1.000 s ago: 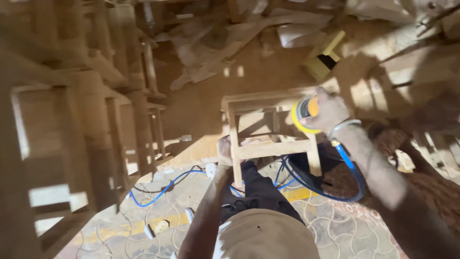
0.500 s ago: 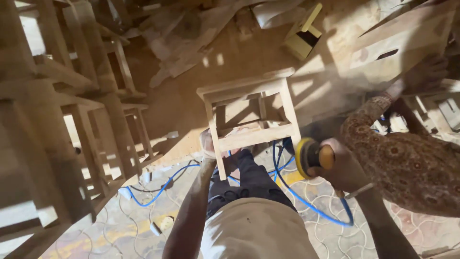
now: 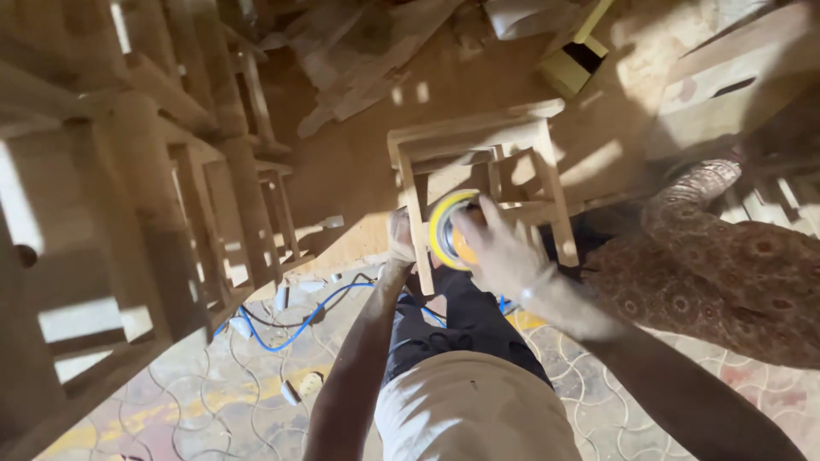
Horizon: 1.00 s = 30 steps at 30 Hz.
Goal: The person sands different surfaces of wooden stools using a power sander.
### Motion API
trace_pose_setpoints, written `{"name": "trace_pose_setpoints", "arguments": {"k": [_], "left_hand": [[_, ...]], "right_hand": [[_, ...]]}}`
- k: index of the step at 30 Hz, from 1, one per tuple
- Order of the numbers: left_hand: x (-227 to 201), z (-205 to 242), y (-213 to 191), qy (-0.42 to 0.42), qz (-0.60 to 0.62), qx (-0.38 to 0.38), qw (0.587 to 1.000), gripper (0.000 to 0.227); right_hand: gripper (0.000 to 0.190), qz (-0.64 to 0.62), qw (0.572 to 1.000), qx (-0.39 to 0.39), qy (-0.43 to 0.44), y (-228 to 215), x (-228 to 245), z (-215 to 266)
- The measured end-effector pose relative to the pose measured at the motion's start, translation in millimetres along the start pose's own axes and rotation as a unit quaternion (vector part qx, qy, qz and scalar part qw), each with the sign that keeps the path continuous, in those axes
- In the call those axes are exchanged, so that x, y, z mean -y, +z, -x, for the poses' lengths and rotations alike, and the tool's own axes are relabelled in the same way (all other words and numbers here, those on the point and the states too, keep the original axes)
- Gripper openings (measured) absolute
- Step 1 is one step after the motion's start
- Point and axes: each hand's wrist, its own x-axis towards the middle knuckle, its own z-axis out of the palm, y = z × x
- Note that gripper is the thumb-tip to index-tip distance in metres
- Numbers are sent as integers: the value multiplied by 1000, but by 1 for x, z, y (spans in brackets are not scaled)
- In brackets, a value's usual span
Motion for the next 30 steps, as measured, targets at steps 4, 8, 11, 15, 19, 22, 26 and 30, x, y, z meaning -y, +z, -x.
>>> {"name": "trace_pose_setpoints", "arguments": {"k": [4, 8, 11, 15, 19, 22, 26, 30], "left_hand": [[-6, 3, 3, 29, -84, -44, 995, 32], [2, 10, 6, -64, 24, -13, 998, 22], [11, 33, 13, -103, -6, -19, 994, 21], [-5, 19, 0, -214, 64, -5, 975, 25], [-91, -57, -32, -503, 358, -98, 781, 53], [-136, -97, -27, -537, 156, 16, 829, 67], [-132, -92, -16, -445, -8, 61, 893, 74], [-130, -93, -15, -496, -25, 86, 864, 78]], "right_hand": [[89, 26, 966, 255, 35, -36, -25, -75], [87, -39, 947, 319, -19, -70, -77, -98], [91, -1, 961, 275, 14, -71, -95, -71], [81, 112, 984, 116, 70, -41, -62, 12], [84, -39, 999, -12, 5, -25, -56, 41], [92, 33, 990, -124, 54, -40, -96, 16], [83, 123, 981, -144, 47, -74, -136, -69], [82, 66, 978, -196, -2, -71, -106, -114]]}}
